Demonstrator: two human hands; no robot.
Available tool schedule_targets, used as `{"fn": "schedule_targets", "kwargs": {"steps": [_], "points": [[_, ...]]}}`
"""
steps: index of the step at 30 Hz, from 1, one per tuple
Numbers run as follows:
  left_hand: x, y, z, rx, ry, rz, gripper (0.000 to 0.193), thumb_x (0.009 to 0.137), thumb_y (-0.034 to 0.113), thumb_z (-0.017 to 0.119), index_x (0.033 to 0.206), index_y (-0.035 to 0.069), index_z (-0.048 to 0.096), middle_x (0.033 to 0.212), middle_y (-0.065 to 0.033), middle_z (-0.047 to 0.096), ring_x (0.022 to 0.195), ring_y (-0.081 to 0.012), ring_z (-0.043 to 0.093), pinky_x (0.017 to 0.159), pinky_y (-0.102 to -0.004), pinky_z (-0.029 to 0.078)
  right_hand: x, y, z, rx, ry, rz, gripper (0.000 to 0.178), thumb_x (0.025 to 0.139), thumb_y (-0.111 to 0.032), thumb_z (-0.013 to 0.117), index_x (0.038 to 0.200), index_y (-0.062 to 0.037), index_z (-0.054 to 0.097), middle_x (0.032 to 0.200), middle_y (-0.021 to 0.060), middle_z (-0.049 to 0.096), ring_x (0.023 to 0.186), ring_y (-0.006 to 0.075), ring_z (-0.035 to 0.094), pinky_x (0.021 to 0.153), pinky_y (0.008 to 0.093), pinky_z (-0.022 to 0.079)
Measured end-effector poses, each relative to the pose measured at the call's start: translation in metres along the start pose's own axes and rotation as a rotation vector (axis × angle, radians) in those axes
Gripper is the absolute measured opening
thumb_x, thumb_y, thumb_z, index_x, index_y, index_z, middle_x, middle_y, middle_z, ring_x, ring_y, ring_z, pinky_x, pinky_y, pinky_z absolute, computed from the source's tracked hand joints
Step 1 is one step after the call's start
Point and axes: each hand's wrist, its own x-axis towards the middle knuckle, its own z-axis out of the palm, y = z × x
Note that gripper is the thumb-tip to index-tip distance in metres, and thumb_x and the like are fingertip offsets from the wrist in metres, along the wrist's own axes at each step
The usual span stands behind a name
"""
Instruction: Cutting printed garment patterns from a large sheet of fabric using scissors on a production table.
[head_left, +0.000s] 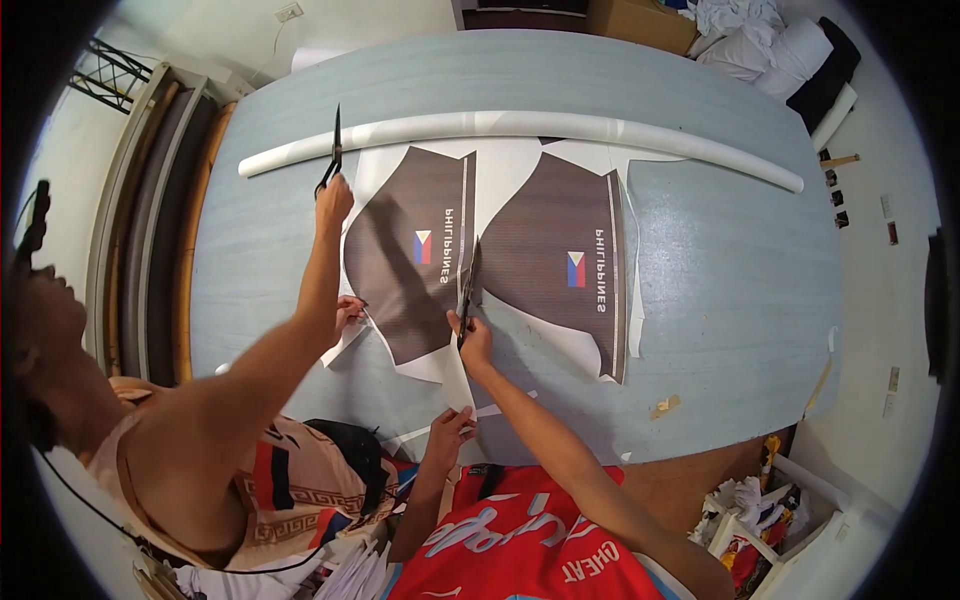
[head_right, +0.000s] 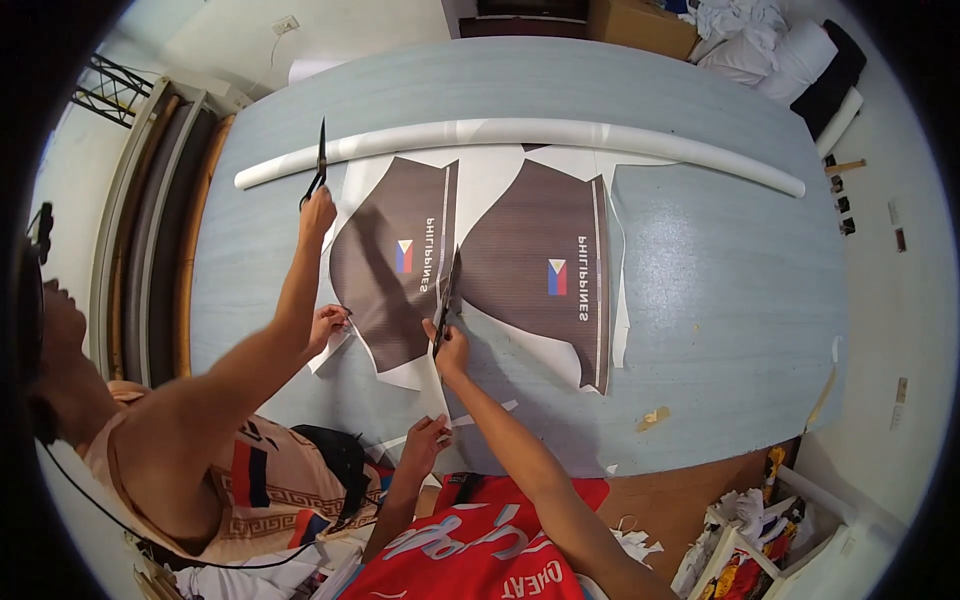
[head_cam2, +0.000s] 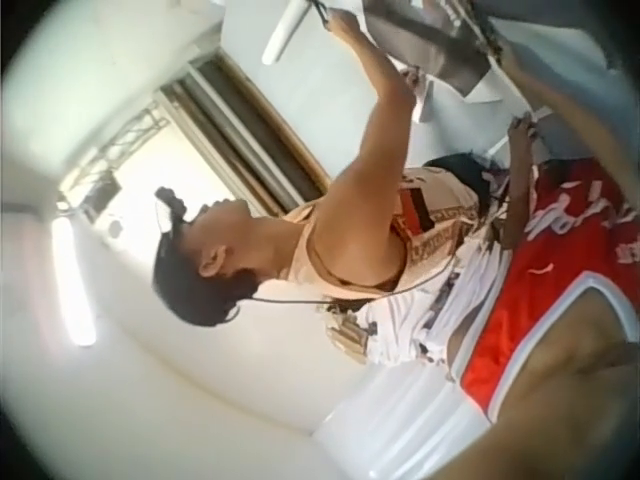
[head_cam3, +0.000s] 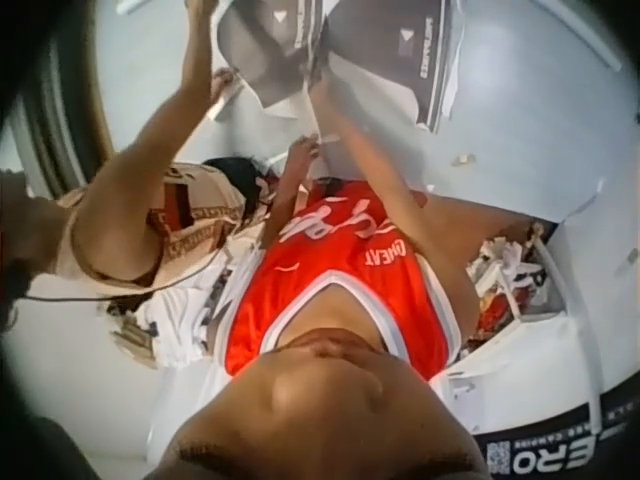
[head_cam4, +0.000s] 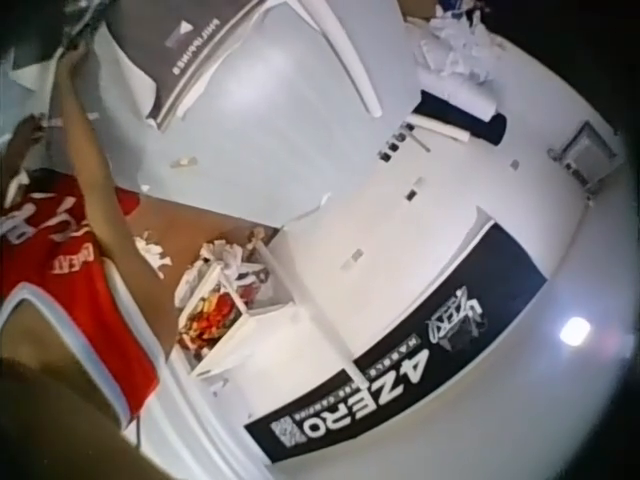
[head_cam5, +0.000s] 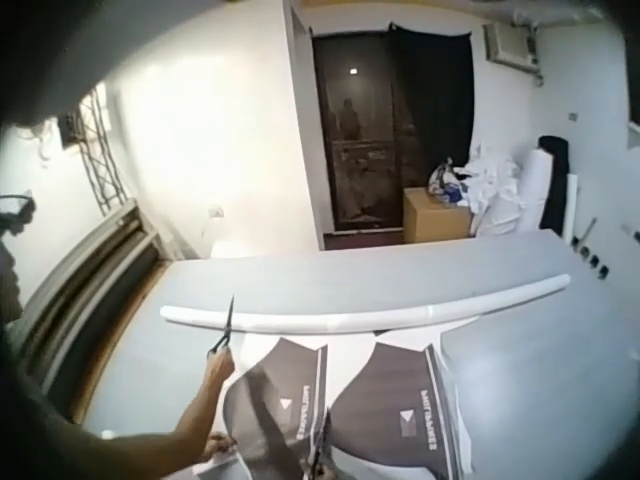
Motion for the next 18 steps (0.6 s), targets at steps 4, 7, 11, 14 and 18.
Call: {"fn": "schedule_targets", "kwargs": {"steps": [4,7,11,14,18], "points": [[-0.001,-0.004,0.001,0.044,0.042,-0.040,0.017,0.088,0.025,0.070,0.090,0.009,0.062,0.079,-0.0006,0.061,0.077,-0.0115,0.059,0.071,-0.0285,0.048,-0.009,0.003,-0.017,0.004,-0.043,0.003,0.057,0.082,-0.056,0.069,0.063,-0.0046,0.051,0.058,-0.0016,0.046,0.058,0.0103,0.041,0.054,0.0309,0.036],[0.001,-0.013,0.007,0.072,0.040,-0.009,0.017,0.087,0.025,0.070,0.090,0.009,0.064,0.080,-0.0009,0.062,0.076,-0.0111,0.059,0.068,-0.0273,0.048,-0.018,0.019,-0.051,-0.065,-0.229,0.090,0.047,0.087,-0.050,0.066,0.070,-0.0071,0.056,0.060,-0.0013,0.050,0.055,0.0084,0.044,0.051,0.0278,0.036],[0.009,-0.031,0.015,0.157,0.096,0.020,0.020,0.086,0.027,0.071,0.092,0.009,0.065,0.082,-0.0002,0.063,0.072,-0.0109,0.059,0.064,-0.0267,0.048,-0.063,0.030,-0.105,-0.134,-0.317,0.113,0.044,0.088,-0.046,0.066,0.075,-0.0060,0.057,0.061,-0.0009,0.053,0.052,0.0090,0.047,0.048,0.0274,0.036],[0.016,-0.044,0.022,0.161,0.093,0.030,0.024,0.086,0.031,0.070,0.094,0.009,0.066,0.081,0.0001,0.063,0.070,-0.0105,0.058,0.062,-0.0268,0.047,-0.101,0.045,-0.147,-0.146,-0.378,0.215,0.055,0.078,-0.053,0.073,0.069,-0.0018,0.054,0.062,0.0054,0.050,0.061,0.0143,0.048,0.057,0.0337,0.040],[0.019,-0.057,0.029,0.180,0.114,0.059,0.024,0.088,0.032,0.068,0.094,0.009,0.066,0.081,-0.0003,0.063,0.069,-0.0103,0.058,0.059,-0.0262,0.047,-0.131,0.053,-0.191,-0.340,-0.417,0.048,0.047,0.080,-0.044,0.075,0.073,-0.0035,0.052,0.059,0.0023,0.047,0.054,0.0135,0.044,0.050,0.0316,0.036]]}}
